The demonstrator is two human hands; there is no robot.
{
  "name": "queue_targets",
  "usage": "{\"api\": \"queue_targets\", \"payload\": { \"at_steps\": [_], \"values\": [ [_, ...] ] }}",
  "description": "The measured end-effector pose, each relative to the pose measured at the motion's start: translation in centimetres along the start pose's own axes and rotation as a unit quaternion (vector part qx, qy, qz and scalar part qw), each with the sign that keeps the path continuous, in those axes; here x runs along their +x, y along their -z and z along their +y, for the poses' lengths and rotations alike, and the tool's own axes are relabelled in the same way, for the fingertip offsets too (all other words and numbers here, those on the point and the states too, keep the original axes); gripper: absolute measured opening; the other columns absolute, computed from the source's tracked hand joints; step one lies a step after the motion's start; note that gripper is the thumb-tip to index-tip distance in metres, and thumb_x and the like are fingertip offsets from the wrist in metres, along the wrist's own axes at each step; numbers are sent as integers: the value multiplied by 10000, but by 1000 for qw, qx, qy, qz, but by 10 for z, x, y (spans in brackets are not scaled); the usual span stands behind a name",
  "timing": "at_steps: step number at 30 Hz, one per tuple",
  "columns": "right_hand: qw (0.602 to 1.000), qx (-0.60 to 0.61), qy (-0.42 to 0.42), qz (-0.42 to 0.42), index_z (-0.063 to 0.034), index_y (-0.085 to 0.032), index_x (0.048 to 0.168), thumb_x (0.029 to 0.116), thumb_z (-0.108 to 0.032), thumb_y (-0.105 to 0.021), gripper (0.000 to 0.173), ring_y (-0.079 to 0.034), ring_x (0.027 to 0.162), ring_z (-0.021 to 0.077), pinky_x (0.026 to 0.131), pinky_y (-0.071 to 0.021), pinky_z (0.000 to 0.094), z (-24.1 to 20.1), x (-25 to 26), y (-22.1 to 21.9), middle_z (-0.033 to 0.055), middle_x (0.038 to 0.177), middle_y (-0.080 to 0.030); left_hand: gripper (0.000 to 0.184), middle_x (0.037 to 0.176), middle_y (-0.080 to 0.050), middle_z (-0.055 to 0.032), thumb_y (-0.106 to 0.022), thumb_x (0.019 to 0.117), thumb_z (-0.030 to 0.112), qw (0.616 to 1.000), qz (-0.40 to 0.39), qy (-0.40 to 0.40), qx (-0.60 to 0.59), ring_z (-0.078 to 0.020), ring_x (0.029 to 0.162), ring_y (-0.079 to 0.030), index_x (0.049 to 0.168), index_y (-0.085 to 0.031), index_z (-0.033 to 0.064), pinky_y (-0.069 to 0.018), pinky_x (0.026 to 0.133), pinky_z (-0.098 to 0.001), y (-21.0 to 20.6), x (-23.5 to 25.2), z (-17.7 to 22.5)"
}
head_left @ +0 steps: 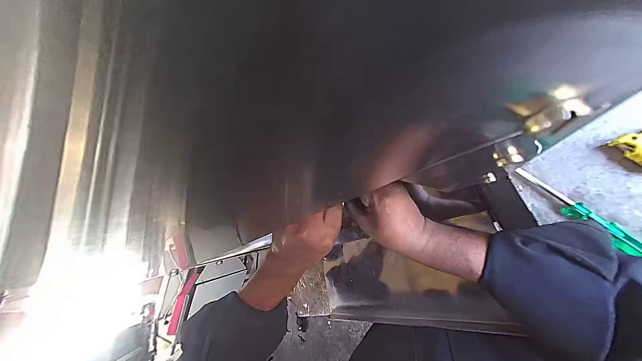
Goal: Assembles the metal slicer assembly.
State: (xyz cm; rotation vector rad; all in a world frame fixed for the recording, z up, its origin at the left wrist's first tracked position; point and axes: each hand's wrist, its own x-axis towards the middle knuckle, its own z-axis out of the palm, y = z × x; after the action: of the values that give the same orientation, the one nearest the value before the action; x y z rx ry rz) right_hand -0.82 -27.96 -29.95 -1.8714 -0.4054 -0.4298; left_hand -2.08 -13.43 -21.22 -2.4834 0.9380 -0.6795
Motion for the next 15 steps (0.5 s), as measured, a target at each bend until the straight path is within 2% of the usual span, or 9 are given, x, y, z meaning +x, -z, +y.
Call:
{"api": "queue_targets", "payload": {
  "at_steps": [2,4,7,10,12,15],
  "values": [
    [997,-20,-61,-45,-73,-728,870,916,-214,-692,153,-712,776,250,686,-584,452,5,-2,6,99,795,-704,186,833,-746,-171,-588,966,18,999,-48,-1,-17,-337,704,-733,1003,-769,-2,-572,584,-437,-1,10,12],
    [991,-36,-100,-75,-69,-735,917,927,-236,-676,177,-720,843,265,753,-586,466,7,-5,8,112,857,-720,185,792,-733,-138,-583,963,39,999,-43,-24,-12,-297,672,-720,944,-765,13,-563,554,-402,-16,8,14],
    [998,-1,-56,-30,-80,-732,884,922,-230,-685,162,-713,803,232,722,-589,430,3,-2,2,89,818,-712,198,827,-757,-138,-573,980,35,999,-32,-24,11,-298,696,-734,984,-770,16,-573,607,-391,-5,9,7],
    [999,33,11,34,-101,-725,816,907,-208,-707,142,-701,741,191,660,-576,384,-8,7,-2,58,757,-699,162,781,-726,-186,-585,996,28,1000,-17,-9,19,-336,672,-716,973,-735,-29,-542,595,-429,22,16,-3],
    [999,27,-2,19,-97,-733,831,906,-200,-706,130,-706,751,204,668,-582,401,-5,5,1,67,771,-704,160,798,-729,-190,-586,998,29,999,-34,-16,16,-342,693,-722,982,-734,-29,-551,599,-434,23,19,-1],
    [998,-4,-51,-38,-80,-744,880,916,-205,-687,142,-720,801,259,707,-590,470,6,-4,4,105,824,-718,198,884,-760,-151,-567,987,40,997,-58,-43,22,-321,755,-744,1033,-758,23,-583,631,-421,0,11,5]
  ]
}}
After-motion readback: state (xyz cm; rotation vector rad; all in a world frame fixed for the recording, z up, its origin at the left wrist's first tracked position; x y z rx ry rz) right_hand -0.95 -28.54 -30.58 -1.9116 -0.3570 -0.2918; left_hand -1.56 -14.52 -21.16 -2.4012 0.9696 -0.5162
